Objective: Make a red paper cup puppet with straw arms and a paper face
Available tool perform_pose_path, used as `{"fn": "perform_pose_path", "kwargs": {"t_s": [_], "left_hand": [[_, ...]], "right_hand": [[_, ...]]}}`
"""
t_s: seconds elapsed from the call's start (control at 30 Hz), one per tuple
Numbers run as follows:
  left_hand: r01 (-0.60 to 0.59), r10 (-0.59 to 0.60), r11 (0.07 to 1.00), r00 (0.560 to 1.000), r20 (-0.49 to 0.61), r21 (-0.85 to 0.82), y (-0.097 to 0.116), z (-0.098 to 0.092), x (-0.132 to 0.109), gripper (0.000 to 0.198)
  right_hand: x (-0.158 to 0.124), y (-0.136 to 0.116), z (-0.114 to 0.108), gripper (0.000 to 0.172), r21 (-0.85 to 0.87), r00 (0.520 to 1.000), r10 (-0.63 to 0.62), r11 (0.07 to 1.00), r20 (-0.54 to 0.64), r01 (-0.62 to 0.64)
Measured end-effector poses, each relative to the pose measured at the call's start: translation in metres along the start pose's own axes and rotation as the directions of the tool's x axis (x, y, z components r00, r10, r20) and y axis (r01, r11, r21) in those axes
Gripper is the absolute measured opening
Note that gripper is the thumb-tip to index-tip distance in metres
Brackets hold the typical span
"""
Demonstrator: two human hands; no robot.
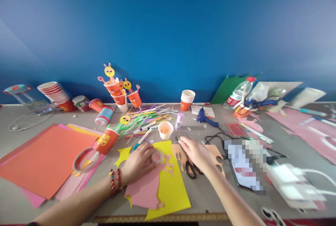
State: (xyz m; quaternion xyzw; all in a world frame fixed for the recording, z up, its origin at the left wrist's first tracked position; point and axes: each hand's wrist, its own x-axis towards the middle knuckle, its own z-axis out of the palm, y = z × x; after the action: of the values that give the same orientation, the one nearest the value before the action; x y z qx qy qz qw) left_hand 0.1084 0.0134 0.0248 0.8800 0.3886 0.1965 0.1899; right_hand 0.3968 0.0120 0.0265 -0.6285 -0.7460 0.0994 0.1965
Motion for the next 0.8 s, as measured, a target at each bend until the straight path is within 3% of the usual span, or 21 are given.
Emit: {"fn": "perform_pose_path", "kwargs": {"t_s": [0.5,0.8], "left_hand": [[0.006,-0.006,1.0,1.0,-0.008,-0.027,0.002,-0.001,-0.002,0.034],[0.015,-0.015,0.999,1.0,-0.004,-0.039,0.0,-0.001,-0.002,0.039]], "right_hand": [[0.007,-0.001,0.002,0.025,0.004,1.0,0.011,1.0,0.018,-0.011],[0.005,0.002,0.013,0.032,0.039,0.996,0.087,0.996,-0.019,-0.086]]}}
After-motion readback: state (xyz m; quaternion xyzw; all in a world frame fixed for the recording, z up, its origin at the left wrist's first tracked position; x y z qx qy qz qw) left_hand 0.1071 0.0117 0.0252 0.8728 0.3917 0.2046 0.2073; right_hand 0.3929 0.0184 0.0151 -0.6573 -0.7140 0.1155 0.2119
